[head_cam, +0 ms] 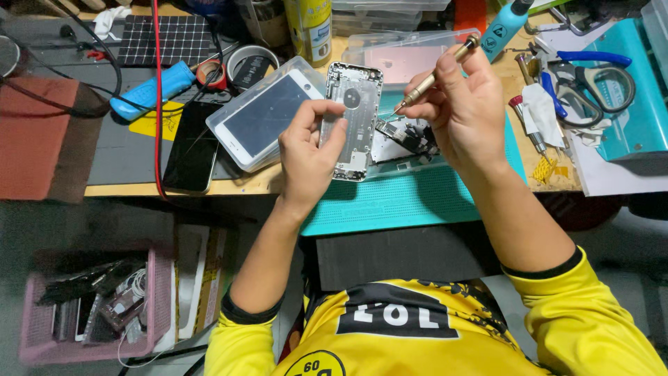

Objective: The person disassembles a smartphone at a repair bench. They hold the phone chassis, use a screwdriver and tweezers to remove screws and small internal components, lift parts out of the frame, and set the removed components on the work mat beside the phone.

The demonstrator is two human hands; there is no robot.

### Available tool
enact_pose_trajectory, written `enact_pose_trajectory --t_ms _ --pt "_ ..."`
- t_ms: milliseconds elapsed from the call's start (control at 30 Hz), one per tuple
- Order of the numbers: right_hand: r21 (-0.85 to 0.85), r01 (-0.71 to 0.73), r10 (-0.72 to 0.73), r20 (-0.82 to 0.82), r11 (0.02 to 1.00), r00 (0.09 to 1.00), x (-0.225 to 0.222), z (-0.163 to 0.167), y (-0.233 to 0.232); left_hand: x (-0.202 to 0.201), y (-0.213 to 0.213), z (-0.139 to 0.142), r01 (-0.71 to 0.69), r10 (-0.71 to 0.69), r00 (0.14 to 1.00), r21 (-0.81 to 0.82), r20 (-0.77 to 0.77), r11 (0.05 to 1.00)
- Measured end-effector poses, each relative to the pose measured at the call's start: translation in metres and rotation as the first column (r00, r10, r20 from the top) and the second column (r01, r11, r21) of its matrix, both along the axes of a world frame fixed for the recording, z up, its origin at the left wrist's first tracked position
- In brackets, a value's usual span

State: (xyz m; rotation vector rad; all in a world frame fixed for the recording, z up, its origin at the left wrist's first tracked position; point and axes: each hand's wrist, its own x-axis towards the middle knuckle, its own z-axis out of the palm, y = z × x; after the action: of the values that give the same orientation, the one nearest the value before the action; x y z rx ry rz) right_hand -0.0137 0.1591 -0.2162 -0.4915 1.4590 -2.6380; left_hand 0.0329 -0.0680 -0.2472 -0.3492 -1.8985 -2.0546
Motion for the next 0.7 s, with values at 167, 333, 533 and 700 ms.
enact_pose_trajectory --t_ms 167,333,533,700 --pt "0.004 0.013 -0.012 -0.010 1.000 1.000 0.000 0.000 0.001 -0.003 -0.003 -0.005 0.041 -0.041 0.999 0.102 -0.007 0.994" --pt "0.223 0.162 -0.103 -0.255 0.961 0.961 0.006 0.002 0.007 0.001 -0.009 -0.001 0.064 -0.057 0.997 0.165 -0.048 0.984" --pt "0.578 0.280 -0.027 -0.406 0.767 0.913 0.008 -0.005 0.005 0.000 -0.015 0.002 0.045 -0.029 0.993 0.142 -0.115 0.989" --pt "0.709 0.275 0.057 -0.406 0.649 0.912 0.005 -0.014 -0.008 -0.004 -0.011 -0.002 0.069 -0.053 0.993 0.154 -0.104 0.986"
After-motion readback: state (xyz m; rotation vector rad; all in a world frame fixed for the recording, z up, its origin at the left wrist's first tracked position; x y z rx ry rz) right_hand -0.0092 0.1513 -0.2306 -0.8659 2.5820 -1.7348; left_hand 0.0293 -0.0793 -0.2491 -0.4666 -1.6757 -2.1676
